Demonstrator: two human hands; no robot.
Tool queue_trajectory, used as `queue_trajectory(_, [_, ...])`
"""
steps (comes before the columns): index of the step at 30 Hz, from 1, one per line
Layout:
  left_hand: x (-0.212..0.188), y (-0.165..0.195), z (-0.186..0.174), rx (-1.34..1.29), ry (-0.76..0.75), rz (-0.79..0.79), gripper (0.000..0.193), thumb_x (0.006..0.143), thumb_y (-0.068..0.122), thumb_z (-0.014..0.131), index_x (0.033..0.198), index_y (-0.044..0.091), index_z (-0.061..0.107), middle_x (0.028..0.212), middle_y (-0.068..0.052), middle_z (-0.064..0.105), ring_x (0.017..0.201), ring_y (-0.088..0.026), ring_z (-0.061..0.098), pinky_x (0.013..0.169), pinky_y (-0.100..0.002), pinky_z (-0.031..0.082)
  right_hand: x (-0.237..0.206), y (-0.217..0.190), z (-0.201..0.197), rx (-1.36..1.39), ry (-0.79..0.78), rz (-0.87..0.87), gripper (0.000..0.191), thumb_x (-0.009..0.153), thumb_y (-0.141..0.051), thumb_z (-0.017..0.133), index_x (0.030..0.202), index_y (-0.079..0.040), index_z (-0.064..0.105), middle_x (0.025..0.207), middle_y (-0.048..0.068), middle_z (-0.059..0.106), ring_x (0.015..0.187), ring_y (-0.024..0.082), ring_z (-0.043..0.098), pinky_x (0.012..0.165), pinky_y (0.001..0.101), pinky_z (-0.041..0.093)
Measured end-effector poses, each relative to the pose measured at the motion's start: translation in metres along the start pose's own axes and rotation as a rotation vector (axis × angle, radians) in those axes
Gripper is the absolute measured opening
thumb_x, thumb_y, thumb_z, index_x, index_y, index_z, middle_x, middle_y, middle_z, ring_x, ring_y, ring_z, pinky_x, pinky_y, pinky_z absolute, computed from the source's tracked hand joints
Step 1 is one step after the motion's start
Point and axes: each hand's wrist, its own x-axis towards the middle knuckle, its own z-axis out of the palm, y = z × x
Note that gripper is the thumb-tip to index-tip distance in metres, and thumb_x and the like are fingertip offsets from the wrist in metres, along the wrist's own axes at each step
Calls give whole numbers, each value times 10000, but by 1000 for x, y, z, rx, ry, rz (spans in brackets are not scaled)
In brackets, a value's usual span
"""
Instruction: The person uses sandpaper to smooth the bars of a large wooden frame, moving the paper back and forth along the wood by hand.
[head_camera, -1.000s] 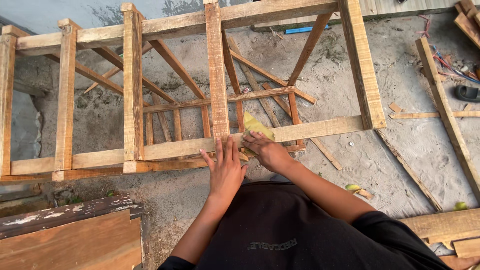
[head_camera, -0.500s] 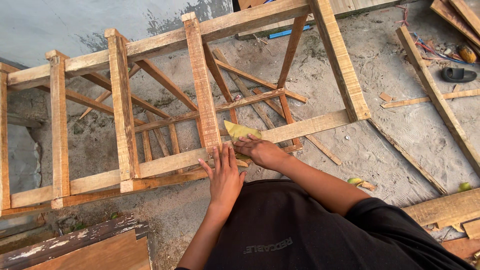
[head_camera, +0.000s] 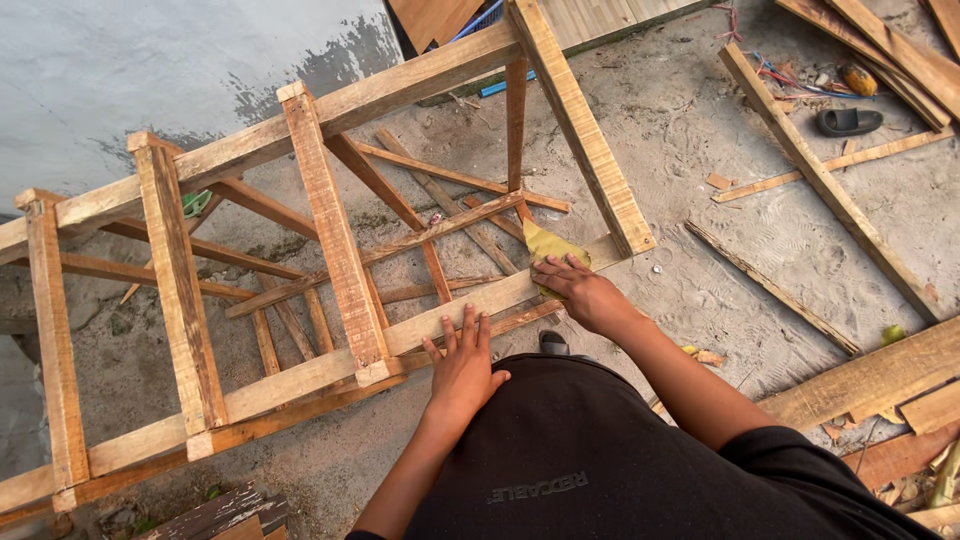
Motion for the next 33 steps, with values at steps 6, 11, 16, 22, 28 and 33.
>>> queue_trajectory(6, [3, 9, -9, -18, -104, -38, 1102, 879, 560, 738, 1637, 97, 87, 1722, -155, -62, 1539, -533, 0, 1165, -775, 126, -9, 27, -14, 5, 65, 183, 630, 829, 74, 547, 1417, -144, 602, 1560, 39, 502, 1475, 257, 414, 1250, 438, 289])
queue_trajectory(11, [3, 7, -6, -1, -71, -16, 1098, 873, 561, 739, 1637, 97, 100, 1718, -161, -26, 1534, -532, 33, 1192, -734, 117, -13, 31, -15, -9, 103, 181, 582, 864, 24, 558, 1411, -168, 608, 1569, 55, 482, 1481, 273, 406, 1252, 439, 295])
queue_trajectory(16, [-1, -2, -3, 69, 1, -3, 1013, 875, 535, 729, 1616, 99, 194, 1715, -117, 69, 1554, -424, 126, 1198, -728, 88, -9, 20, -6, -59, 109, 180, 510, 930, -57, 577, 1427, -168, 590, 1592, 80, 445, 1477, 311, 365, 1224, 464, 278])
queue_trajectory(22, [-21, -22, -1, 72, 56, -58, 869, 917, 490, 695, 1581, 93, 298, 1668, -126, 238, 1499, -396, 257, 1193, -749, 46, 8, -17, 12, -11, 45, 55, 531, 889, -107, 641, 1417, -121, 585, 1569, 111, 458, 1481, 329, 364, 1226, 469, 294])
queue_trajectory(28, [-39, -48, 6, 60, 440, -62, 722, 925, 469, 666, 1476, 52, 453, 1528, -132, 465, 1446, -371, 367, 1188, -730, 114, 35, -73, 39, -15, 46, -99, 572, 836, -42, 648, 1400, -123, 608, 1547, 119, 491, 1473, 337, 397, 1216, 468, 317])
queue_trajectory(33, [-55, -73, 10, 18, 428, -85, 742, 899, 447, 706, 1469, 48, 449, 1567, -165, 372, 1478, -393, 290, 1157, -771, 87, 60, -114, 60, 27, 18, -223, 556, 842, -44, 636, 1396, -87, 608, 1541, 139, 501, 1463, 355, 398, 1213, 469, 310])
